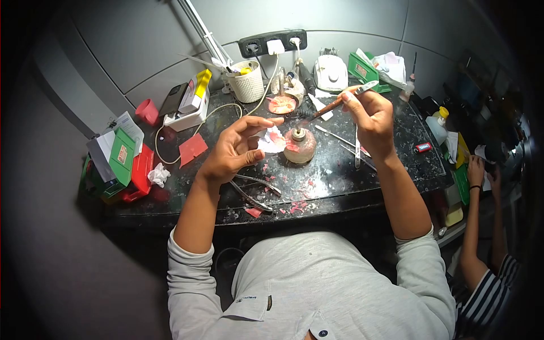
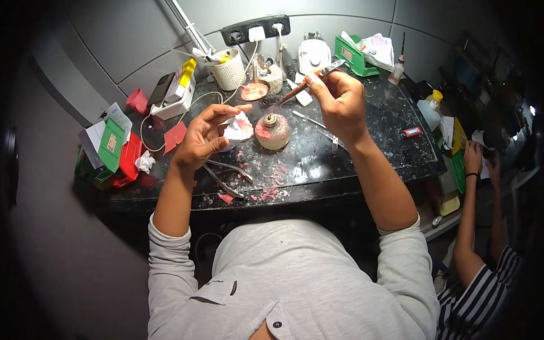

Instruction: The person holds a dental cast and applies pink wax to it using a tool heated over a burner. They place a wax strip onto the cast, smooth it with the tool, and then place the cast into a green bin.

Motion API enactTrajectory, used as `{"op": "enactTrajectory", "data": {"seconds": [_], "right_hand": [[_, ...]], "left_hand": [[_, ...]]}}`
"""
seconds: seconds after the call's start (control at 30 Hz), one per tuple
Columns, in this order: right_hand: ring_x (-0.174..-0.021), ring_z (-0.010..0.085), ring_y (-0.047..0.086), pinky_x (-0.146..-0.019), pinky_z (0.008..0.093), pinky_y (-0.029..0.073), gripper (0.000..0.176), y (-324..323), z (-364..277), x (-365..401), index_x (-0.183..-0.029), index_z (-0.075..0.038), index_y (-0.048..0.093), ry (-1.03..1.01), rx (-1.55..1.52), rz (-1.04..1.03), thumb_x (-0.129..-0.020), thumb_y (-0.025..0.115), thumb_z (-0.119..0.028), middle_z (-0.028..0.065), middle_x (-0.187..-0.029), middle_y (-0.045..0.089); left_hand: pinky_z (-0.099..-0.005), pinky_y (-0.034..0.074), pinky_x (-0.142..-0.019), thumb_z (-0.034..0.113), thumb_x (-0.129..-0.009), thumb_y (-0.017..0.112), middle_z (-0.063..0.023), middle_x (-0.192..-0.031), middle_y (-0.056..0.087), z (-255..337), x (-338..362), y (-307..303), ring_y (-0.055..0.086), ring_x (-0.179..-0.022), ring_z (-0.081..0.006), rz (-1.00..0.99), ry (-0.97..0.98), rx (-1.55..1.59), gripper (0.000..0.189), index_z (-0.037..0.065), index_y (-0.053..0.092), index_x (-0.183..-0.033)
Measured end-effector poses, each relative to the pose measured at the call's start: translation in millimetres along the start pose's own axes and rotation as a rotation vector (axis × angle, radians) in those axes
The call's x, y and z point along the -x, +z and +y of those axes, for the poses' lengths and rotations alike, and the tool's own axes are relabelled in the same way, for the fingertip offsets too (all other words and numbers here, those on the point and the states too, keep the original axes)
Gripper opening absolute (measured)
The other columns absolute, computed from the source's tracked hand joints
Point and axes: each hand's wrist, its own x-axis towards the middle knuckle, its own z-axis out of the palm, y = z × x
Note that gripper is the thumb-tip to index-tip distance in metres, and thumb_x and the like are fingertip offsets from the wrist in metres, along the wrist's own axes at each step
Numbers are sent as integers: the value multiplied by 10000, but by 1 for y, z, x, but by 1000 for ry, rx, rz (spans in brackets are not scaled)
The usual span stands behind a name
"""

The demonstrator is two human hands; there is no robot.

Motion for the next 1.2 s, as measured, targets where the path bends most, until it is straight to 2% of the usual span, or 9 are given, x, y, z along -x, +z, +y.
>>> {"op": "enactTrajectory", "data": {"seconds": [0.23,0.67,0.73,0.77,0.83,0.87,0.93,1.2], "right_hand": [[-694,47,608,-617,205,473,155,1,8,-2,-942,54,718,-27,47,40,-947,692,-99,32,-771,706],[-665,29,571,-581,206,442,140,2,9,-1,-934,51,723,-61,60,46,-937,699,-87,18,-743,697],[-661,29,569,-578,207,441,138,2,9,-1,-933,51,724,-62,55,47,-936,699,-85,18,-740,696],[-659,28,568,-576,208,439,138,2,9,-1,-929,51,724,-62,58,46,-936,699,-84,18,-736,696],[-656,28,567,-573,208,438,137,2,8,-1,-926,51,724,-62,61,45,-936,698,-83,18,-733,695],[-655,27,566,-572,209,437,140,2,8,0,-923,52,724,-61,62,45,-936,699,-85,19,-731,695],[-654,26,565,-570,209,435,143,3,8,0,-921,53,724,-59,62,44,-935,700,-86,19,-730,695],[-663,29,578,-579,206,442,148,0,9,0,-921,56,720,-44,92,31,-930,705,-91,23,-734,697]], "left_hand": [[-333,468,-1033,82,-876,760,-176,-1456,512,0,0,-2,473,-1356,-219,-10,-9,-14,473,42,543,-1295],[-327,450,-1031,51,-876,747,-180,-1464,505,1,1,0,452,-1371,-219,-4,4,-14,470,36,538,-1296],[-367,398,-1092,145,-907,739,-187,-1469,503,1,0,0,444,-1386,-242,-21,26,-25,458,36,537,-1303],[-367,398,-1092,145,-907,739,-187,-1469,503,2,0,-1,444,-1386,-242,-20,27,-26,458,36,537,-1303],[-410,307,-1162,255,-944,700,-193,-1477,498,2,0,-3,425,-1410,-273,-14,41,-127,462,37,534,-1316],[-410,307,-1162,255,-944,700,-193,-1477,498,2,0,-2,425,-1410,-273,-14,40,-127,462,37,534,-1316],[-429,239,-1195,305,-967,661,-195,-1482,494,3,0,0,401,-1431,-294,-11,55,-83,471,36,528,-1330],[-423,234,-1194,257,-958,672,-192,-1485,493,2,1,-2,386,-1436,-279,-14,59,-94,471,22,519,-1336]]}}
